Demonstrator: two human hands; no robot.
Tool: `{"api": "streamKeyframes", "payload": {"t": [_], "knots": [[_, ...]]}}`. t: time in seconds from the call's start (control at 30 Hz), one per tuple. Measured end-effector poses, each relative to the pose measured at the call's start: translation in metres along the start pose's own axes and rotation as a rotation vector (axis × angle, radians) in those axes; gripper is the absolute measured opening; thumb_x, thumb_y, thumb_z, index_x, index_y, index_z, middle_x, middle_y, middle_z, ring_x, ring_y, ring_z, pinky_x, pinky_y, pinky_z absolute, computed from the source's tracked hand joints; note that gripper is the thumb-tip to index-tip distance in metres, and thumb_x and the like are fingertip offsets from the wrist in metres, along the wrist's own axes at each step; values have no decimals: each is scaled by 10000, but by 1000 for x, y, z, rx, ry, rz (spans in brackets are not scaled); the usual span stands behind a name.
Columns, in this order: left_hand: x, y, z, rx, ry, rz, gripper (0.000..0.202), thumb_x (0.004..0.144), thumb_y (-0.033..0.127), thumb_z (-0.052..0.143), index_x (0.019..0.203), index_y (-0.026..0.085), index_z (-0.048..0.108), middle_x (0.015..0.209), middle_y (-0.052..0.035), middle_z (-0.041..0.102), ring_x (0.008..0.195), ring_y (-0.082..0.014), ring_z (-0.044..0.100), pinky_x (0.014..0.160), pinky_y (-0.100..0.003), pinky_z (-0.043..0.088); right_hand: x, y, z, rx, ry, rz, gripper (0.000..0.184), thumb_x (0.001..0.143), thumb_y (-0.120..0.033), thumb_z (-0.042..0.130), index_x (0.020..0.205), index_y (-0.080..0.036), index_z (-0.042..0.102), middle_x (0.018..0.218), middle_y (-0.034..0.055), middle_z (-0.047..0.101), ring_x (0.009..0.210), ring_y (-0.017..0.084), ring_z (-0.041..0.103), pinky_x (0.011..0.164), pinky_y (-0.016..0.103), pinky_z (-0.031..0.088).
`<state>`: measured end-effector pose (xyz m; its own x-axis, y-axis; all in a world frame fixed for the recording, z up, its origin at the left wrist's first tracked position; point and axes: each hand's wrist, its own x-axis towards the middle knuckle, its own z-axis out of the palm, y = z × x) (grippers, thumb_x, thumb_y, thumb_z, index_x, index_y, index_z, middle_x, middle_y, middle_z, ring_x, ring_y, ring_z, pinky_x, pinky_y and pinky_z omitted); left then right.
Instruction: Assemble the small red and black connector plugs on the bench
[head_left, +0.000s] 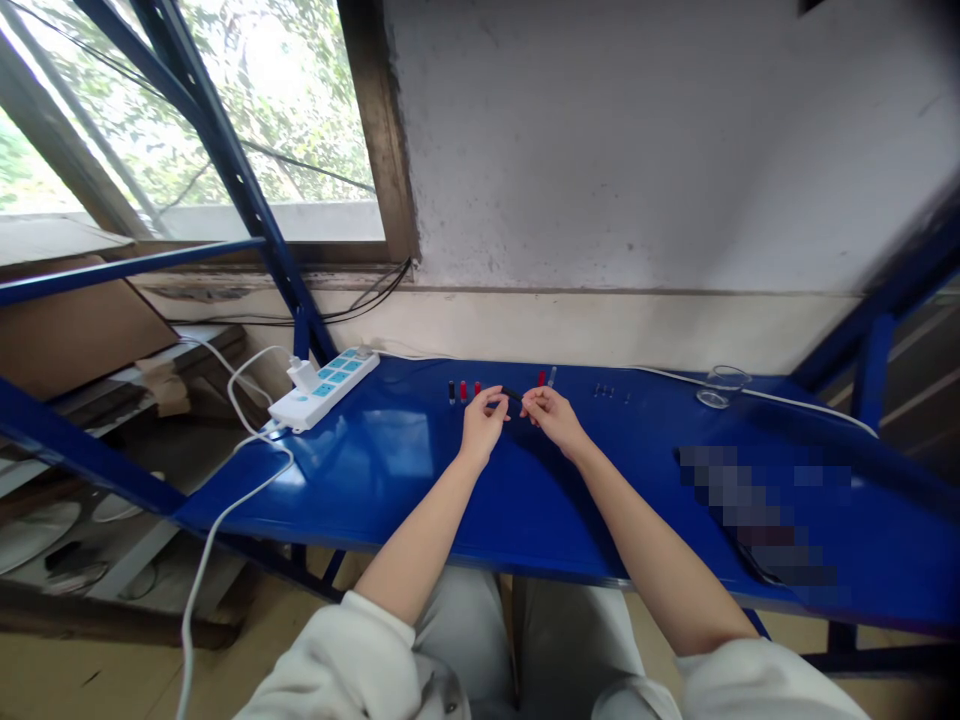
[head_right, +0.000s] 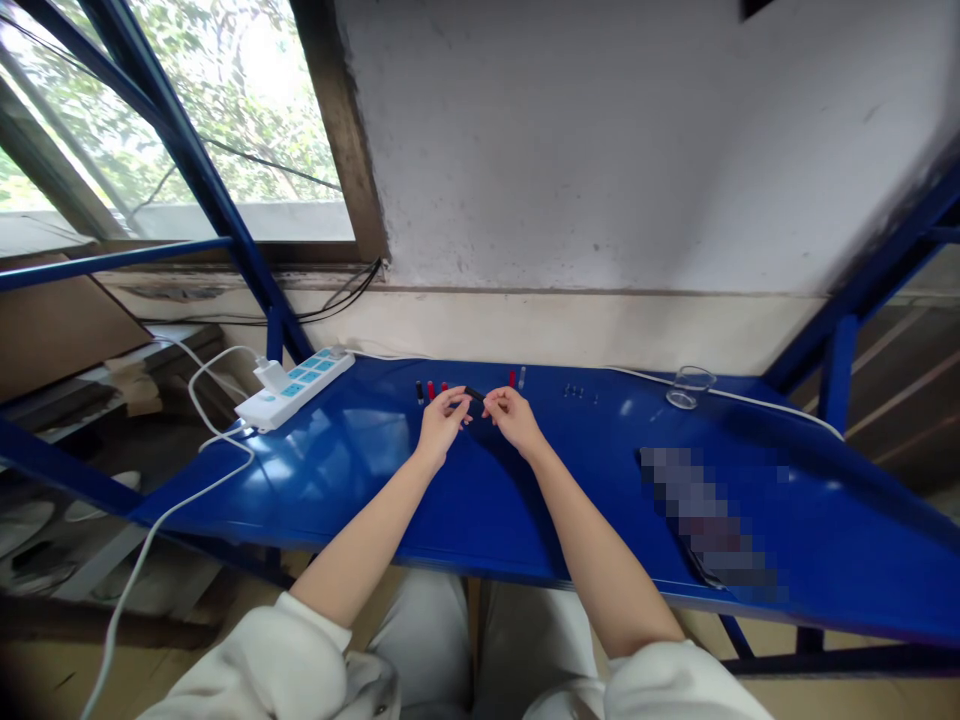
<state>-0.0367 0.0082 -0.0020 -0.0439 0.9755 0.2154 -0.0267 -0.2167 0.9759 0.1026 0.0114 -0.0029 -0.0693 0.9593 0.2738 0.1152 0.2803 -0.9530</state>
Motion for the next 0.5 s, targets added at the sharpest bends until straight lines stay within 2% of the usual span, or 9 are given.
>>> {"api": "streamKeyframes", "payload": {"t": [0.13,0.27,0.37,0.5], "knots": [[-3,-2,0,152,-88,161,423,761,162,523,1182,201,517,1028,-70,590,620,-73,566,636,-238,478,-1,7,5,-84,-61,-38,273,725,-396,542,884,-189,462,655,-2,604,500,103,518,540,258,429],[-5,-5,0,342,-151,328,481,773,110,459,1240,227,471,1069,-70,562,759,-110,568,726,-273,484,-1,13,6,-195,-57,-87,252,754,-335,508,959,-192,472,687,2,619,554,121,565,598,277,458],[-6,-5,-1,439,-167,394,493,776,93,434,1248,234,461,1106,-67,547,879,-137,560,808,-296,467,-1,14,4,-248,-39,-96,206,761,-311,502,929,-194,484,684,5,621,584,131,586,618,279,460],[-8,-3,-2,490,-178,431,474,782,79,408,1220,241,491,1130,-62,540,936,-148,554,842,-301,453,-3,14,3,-276,-33,-92,155,761,-302,495,874,-196,491,692,9,623,605,136,596,625,278,457]]}}
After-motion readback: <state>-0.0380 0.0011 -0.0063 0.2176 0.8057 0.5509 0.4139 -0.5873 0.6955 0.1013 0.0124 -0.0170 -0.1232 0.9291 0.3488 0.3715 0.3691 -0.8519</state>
